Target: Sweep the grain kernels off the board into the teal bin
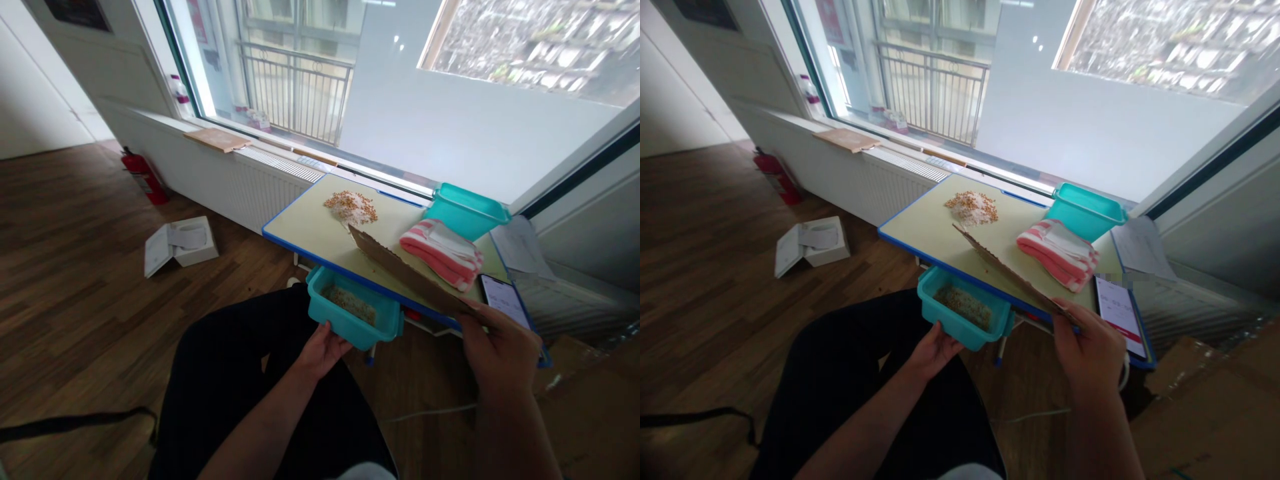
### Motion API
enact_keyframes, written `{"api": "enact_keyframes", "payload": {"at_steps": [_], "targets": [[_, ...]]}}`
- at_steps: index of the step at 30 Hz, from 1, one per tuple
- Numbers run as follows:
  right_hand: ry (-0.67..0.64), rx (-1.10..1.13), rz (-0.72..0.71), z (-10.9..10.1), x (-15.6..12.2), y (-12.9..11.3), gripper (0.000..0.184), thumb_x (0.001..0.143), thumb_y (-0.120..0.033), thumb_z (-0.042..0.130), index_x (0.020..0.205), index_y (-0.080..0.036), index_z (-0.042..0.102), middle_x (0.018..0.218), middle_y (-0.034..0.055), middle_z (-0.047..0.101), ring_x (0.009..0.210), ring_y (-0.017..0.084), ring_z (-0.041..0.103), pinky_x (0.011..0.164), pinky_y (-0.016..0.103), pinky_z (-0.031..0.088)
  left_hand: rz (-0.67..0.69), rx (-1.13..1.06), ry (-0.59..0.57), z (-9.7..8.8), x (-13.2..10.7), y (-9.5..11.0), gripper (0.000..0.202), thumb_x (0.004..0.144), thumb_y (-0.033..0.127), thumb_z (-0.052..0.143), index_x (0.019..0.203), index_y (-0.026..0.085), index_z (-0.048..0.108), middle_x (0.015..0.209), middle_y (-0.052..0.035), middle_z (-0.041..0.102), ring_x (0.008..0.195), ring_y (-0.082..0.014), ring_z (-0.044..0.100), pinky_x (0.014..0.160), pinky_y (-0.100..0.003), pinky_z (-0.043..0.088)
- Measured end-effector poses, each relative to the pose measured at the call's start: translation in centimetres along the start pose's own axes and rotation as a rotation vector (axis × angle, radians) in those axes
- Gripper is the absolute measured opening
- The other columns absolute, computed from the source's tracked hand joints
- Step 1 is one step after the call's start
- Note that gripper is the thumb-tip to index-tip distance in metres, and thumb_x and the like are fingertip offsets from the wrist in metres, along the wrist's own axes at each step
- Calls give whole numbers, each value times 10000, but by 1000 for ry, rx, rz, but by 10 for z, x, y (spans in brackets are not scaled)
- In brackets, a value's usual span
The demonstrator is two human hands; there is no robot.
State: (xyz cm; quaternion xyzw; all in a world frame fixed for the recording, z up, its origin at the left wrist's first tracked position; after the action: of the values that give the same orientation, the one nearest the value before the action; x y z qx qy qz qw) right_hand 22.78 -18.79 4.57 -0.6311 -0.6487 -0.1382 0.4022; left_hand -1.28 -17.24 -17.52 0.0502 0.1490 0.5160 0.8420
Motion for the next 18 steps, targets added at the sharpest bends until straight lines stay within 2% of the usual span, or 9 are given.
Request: {"api": "enact_keyframes", "payload": {"at_steps": [4,9,12,18], "targets": [[16,13,-99,-4,-3,-6,184,803,-295,640,869,-214,792,820,44,784,711,216,748,635,265,581,9,15,-8,-2,1,1,672,900,409,644,1489,249,363,1361,-133,618,1192,-305,624,1107,-571,401],[-52,93,-232,-3,-4,-13,175,841,-242,641,965,-255,764,883,7,786,734,189,749,644,252,583,31,3,12,-1,2,8,653,912,397,629,1489,254,358,1402,-138,590,1242,-319,595,1096,-582,412],[-76,151,-248,-2,-4,-15,188,837,-211,656,984,-276,754,901,-10,784,758,181,749,680,246,587,55,-18,23,1,2,12,636,904,380,646,1470,257,382,1431,-135,568,1262,-325,580,1084,-580,432],[-99,232,-226,-2,-4,-18,203,839,-197,649,992,-280,754,920,-15,780,775,169,743,711,237,581,88,-44,55,2,3,14,620,897,361,660,1448,245,400,1368,-127,615,1177,-301,634,1062,-570,463]]}}
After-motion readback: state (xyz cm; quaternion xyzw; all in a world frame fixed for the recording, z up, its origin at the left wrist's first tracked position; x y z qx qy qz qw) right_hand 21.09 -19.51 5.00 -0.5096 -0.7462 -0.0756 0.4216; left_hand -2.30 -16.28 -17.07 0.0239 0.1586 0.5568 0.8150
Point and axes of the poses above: each hand's wrist, its own x-axis towards the middle knuckle, its own z-axis out of the palm, y = z × x, the point moved 1 cm from there along x, towards the middle knuckle
